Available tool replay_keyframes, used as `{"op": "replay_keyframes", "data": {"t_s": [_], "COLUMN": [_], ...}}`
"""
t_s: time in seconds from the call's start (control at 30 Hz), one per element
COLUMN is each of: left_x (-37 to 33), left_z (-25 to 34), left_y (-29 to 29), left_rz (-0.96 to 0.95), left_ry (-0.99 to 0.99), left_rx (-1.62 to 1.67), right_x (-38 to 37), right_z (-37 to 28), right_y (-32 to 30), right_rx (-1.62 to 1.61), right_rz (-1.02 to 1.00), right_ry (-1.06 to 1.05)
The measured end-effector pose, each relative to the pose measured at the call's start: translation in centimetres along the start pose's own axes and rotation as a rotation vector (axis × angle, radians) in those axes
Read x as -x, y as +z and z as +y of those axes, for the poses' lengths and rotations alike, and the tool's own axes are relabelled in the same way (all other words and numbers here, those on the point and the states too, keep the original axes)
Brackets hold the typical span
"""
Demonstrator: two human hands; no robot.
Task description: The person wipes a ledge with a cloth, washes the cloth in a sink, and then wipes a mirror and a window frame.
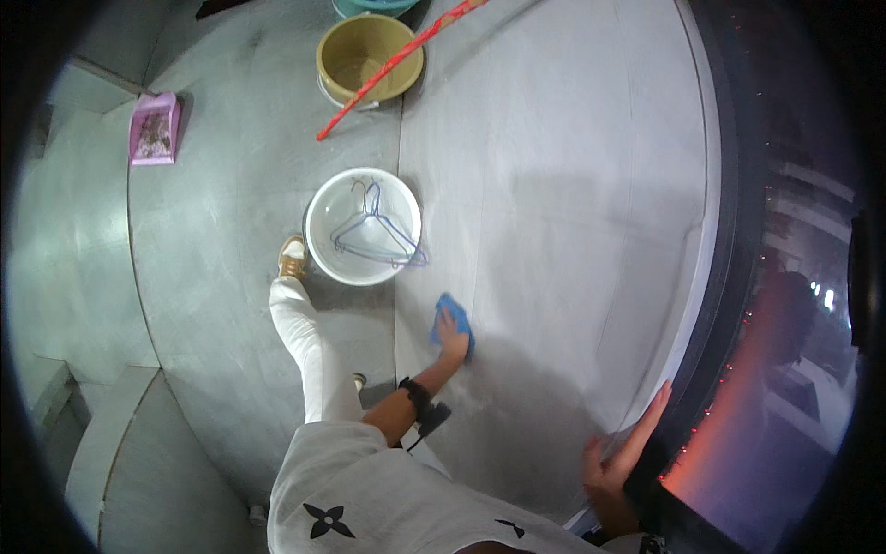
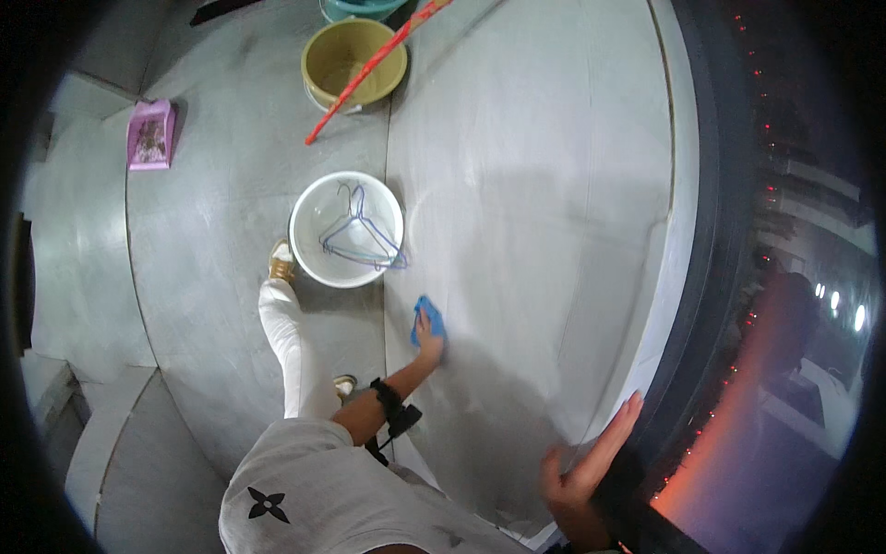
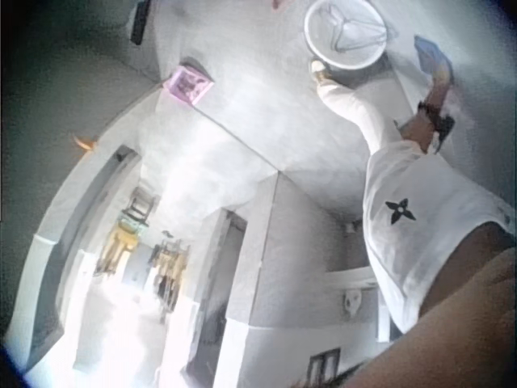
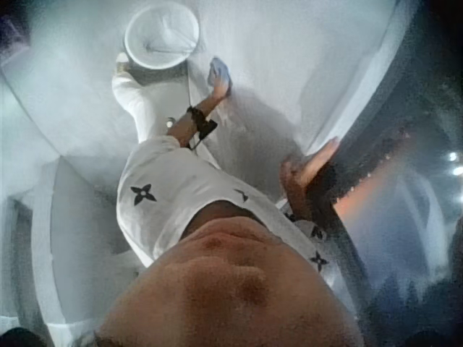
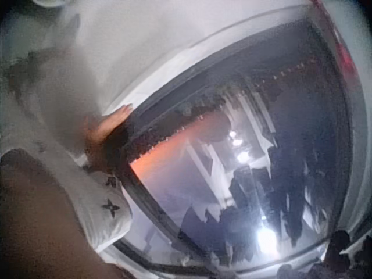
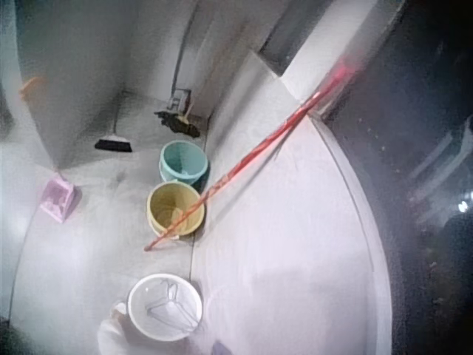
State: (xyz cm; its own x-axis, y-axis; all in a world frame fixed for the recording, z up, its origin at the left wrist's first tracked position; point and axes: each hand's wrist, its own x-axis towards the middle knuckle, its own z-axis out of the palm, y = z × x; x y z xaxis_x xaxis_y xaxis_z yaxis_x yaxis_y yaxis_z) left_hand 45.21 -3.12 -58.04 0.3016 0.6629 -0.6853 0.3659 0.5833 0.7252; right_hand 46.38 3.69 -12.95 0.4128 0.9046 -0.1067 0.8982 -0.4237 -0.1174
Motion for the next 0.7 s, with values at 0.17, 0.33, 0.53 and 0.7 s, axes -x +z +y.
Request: {"op": "replay_keyframes", "data": {"t_s": [0.17, 0.33, 0.53, 0.7], "left_x": [-19.6, -33.6, -27.1, -8.2], "left_z": [17.3, 30.6, 27.5, 8.4], "left_y": [-5.1, -11.7, -8.7, -6.0], "left_rz": [0.139, 0.175, 0.195, 0.055], "left_ry": [0.288, 0.498, 0.492, 0.203], "left_rx": [0.047, 0.06, 0.165, 0.061], "right_x": [0.0, 0.5, 1.1, 0.9], "right_z": [0.4, 0.9, 0.6, -0.1], "right_y": [-0.6, 0.9, 0.3, 0.3], "right_rx": [0.117, 0.133, 0.224, 0.114], "right_rz": [-0.034, 0.006, 0.001, 0.044], "right_ry": [0.021, 0.082, 0.106, 0.042]}}
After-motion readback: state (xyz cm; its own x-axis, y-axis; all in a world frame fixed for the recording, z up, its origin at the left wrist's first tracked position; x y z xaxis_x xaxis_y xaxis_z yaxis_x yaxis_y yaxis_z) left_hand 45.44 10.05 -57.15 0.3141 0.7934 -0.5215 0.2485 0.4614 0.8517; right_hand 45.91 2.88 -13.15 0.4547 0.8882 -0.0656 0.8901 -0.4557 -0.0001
